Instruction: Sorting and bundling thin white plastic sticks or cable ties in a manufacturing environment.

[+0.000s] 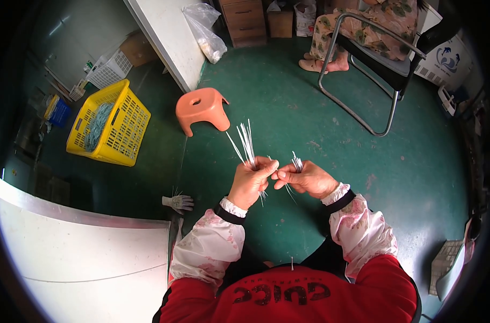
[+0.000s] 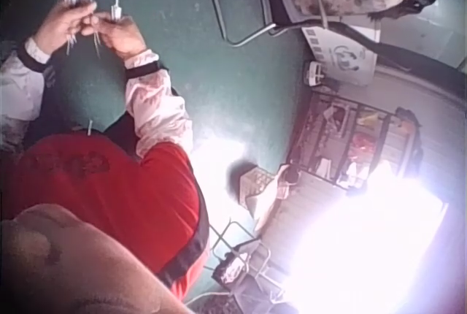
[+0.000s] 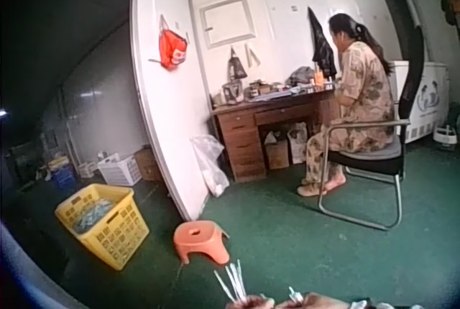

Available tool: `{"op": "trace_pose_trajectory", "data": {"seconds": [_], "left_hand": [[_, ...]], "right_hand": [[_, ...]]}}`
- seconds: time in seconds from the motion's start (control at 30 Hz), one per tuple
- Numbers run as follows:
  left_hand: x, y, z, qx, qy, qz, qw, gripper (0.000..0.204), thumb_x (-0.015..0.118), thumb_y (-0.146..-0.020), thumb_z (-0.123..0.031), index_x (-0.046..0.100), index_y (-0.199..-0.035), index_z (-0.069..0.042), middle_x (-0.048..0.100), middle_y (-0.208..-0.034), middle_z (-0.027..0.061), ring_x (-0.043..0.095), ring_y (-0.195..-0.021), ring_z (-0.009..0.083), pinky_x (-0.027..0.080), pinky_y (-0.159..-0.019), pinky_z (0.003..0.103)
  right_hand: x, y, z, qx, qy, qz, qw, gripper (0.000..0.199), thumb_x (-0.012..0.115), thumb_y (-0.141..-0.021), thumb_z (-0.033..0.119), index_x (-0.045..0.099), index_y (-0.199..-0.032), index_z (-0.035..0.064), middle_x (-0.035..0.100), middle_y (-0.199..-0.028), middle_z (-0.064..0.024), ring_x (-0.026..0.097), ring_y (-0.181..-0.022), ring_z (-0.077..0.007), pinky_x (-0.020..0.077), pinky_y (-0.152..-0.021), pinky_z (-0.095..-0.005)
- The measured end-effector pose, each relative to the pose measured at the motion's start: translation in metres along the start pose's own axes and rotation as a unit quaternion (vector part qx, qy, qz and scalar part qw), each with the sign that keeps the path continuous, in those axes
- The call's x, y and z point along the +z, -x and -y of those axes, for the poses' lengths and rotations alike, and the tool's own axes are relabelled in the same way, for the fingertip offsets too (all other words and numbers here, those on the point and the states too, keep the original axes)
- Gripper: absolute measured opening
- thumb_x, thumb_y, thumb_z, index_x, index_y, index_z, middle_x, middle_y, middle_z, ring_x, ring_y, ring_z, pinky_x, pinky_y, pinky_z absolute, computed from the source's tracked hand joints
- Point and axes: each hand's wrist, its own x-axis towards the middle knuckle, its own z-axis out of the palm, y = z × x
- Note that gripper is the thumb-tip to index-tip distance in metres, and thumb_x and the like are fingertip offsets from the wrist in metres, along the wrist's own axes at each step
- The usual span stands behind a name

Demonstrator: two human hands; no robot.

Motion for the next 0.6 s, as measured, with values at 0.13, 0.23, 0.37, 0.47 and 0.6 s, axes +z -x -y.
{"op": "trace_pose_trajectory", "data": {"seconds": [0.13,0.23,0.37,0.47,0.6], "left_hand": [[0.0064,0.001,0.0002,0.095,-0.033,-0.067,0.993,0.025,0.075,-0.088,-0.015,0.068,-0.108,-0.001,0.04,-0.062,-0.0095,0.033,-0.048,0.0001,0.026,-0.042,0.019],[0.0032,0.0016,0.0006,0.13,-0.102,-0.07,0.984,0.029,0.072,-0.09,-0.014,0.069,-0.116,-0.004,0.04,-0.061,-0.0103,0.032,-0.048,-0.0007,0.026,-0.042,0.02],[0.0017,0.0001,0.005,0.155,-0.17,-0.068,0.971,0.026,0.069,-0.093,-0.014,0.069,-0.118,-0.007,0.039,-0.059,-0.011,0.031,-0.049,-0.0011,0.026,-0.043,0.02],[0.004,0.0022,0.002,0.151,-0.121,-0.067,0.979,0.027,0.065,-0.096,-0.015,0.068,-0.122,-0.008,0.04,-0.062,-0.0109,0.031,-0.049,-0.0015,0.026,-0.043,0.019],[0.001,0.0012,0.0033,0.146,-0.127,-0.052,0.98,0.029,0.063,-0.097,-0.015,0.066,-0.125,-0.009,0.04,-0.064,-0.0115,0.031,-0.05,-0.0018,0.026,-0.043,0.019]], "right_hand": [[-0.005,-0.0046,-0.009,-0.008,-0.035,0.016,0.999,0.03,0.066,-0.095,0.029,0.071,-0.108,0.0028,0.073,-0.087,-0.0073,0.033,-0.05,-0.0037,0.025,-0.042,-0.0228],[-0.0031,-0.0037,-0.0061,-0.009,-0.048,0.007,0.999,0.03,0.066,-0.094,0.028,0.071,-0.108,0.0015,0.073,-0.088,-0.0085,0.033,-0.049,-0.0037,0.0243,-0.042,-0.0228],[-0.0039,-0.0033,-0.0062,-0.003,-0.06,0.0,0.998,0.031,0.065,-0.095,0.028,0.069,-0.109,0.0008,0.073,-0.089,-0.0085,0.032,-0.049,-0.0038,0.0245,-0.043,-0.0224],[-0.005,-0.0038,-0.0076,0.0,-0.071,-0.003,0.997,0.031,0.064,-0.096,0.028,0.068,-0.11,0.0009,0.073,-0.09,-0.0084,0.031,-0.048,-0.0038,0.0248,-0.043,-0.022],[-0.0049,-0.0038,-0.0075,0.002,-0.076,0.001,0.997,0.032,0.064,-0.096,0.029,0.067,-0.111,0.0011,0.073,-0.091,-0.0085,0.031,-0.048,-0.0037,0.0248,-0.043,-0.0216]]}}
